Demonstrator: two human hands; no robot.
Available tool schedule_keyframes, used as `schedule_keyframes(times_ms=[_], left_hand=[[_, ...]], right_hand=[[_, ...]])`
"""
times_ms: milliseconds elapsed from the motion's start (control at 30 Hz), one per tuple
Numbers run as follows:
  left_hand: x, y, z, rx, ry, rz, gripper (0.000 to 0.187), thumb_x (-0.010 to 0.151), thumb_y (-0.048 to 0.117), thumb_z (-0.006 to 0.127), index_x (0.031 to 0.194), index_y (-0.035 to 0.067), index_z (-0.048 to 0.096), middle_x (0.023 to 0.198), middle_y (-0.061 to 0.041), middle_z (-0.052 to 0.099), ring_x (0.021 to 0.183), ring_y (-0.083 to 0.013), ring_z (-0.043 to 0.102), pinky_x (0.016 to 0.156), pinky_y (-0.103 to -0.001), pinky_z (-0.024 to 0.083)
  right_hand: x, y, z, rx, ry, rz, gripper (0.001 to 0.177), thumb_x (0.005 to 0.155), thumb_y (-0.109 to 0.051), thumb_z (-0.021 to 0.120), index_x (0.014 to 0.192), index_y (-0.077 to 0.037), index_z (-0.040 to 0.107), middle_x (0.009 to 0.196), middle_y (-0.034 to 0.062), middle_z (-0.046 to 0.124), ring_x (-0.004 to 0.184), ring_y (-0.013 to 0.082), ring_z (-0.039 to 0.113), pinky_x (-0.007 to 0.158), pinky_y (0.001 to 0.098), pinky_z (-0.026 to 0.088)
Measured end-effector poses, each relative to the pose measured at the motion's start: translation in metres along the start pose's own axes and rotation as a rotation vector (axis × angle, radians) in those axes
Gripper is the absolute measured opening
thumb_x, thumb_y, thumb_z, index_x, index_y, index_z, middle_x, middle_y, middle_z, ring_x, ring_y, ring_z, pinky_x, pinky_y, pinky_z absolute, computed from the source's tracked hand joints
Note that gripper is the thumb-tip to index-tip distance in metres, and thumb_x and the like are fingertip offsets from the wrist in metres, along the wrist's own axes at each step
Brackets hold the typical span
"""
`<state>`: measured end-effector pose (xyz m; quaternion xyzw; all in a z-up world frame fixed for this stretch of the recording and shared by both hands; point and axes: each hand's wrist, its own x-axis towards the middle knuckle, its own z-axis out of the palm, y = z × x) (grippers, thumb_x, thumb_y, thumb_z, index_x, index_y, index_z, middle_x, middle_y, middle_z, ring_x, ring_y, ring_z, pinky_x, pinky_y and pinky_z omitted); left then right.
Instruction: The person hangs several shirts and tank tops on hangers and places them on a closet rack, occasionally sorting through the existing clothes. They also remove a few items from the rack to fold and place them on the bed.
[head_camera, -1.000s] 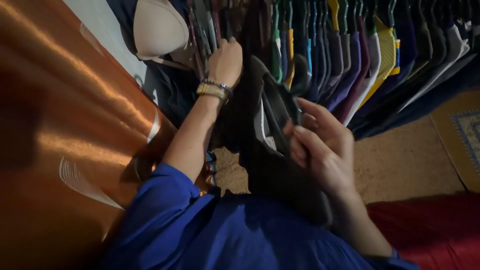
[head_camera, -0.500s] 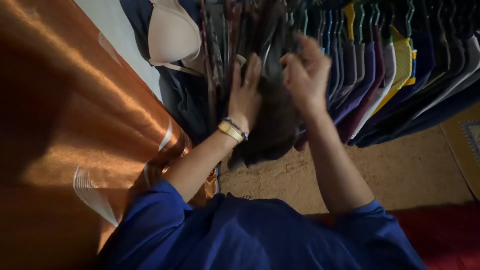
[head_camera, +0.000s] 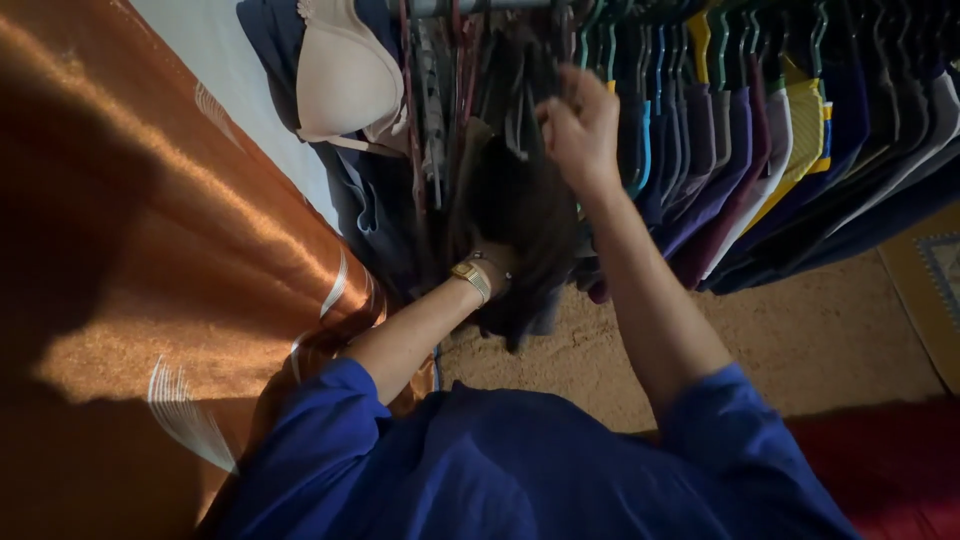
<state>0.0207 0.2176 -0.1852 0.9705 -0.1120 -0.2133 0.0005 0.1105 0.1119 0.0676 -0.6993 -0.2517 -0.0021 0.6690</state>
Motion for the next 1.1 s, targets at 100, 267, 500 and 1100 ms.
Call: schedule_keyframes(times_ms=[100, 267, 500, 1100], left_hand=[[-0.038, 0.023, -0.054, -0.113, 0.038, 0.095, 0.029, 0.098, 0.027, 0.057, 0.116, 0.012, 0.074, 0.123, -0.014, 0.071, 0.116, -0.0363, 0.065, 0.1, -0.067, 0.04], [-0.053, 0.039, -0.08, 0.072, -0.163, 0.216, 0.025, 0.092, 0.013, 0.065, 0.114, 0.006, 0.075, 0.123, -0.017, 0.071, 0.111, -0.0385, 0.069, 0.094, -0.052, 0.054], [-0.094, 0.047, -0.134, -0.111, -0.118, 0.171, 0.026, 0.09, 0.015, 0.066, 0.11, 0.002, 0.077, 0.118, -0.022, 0.074, 0.11, -0.0361, 0.071, 0.097, -0.045, 0.057], [-0.066, 0.101, -0.143, -0.344, -0.18, 0.212, 0.037, 0.09, 0.032, 0.067, 0.118, 0.008, 0.068, 0.123, -0.024, 0.067, 0.114, -0.0405, 0.063, 0.097, -0.049, 0.05]], right_hand=[[0.024, 0.007, 0.003, 0.009, 0.001, -0.049, 0.038, 0.1, 0.005, 0.053, 0.138, 0.008, 0.054, 0.084, 0.0086, 0.069, 0.058, 0.0065, 0.059, 0.047, 0.0223, 0.046], [0.049, 0.021, 0.013, -0.163, 0.067, -0.11, 0.038, 0.099, 0.003, 0.055, 0.137, 0.008, 0.055, 0.084, 0.0071, 0.073, 0.06, 0.0071, 0.064, 0.051, 0.0231, 0.051], [0.063, 0.055, 0.012, -0.426, 0.127, -0.305, 0.032, 0.102, 0.002, 0.052, 0.133, 0.007, 0.058, 0.081, 0.0136, 0.071, 0.065, 0.0163, 0.07, 0.057, 0.0298, 0.055], [-0.117, 0.008, -0.053, -0.734, 0.136, -0.332, 0.057, 0.095, 0.007, 0.059, 0.15, 0.002, 0.045, 0.152, 0.0279, 0.044, 0.142, 0.0464, 0.047, 0.119, 0.0456, 0.045]])
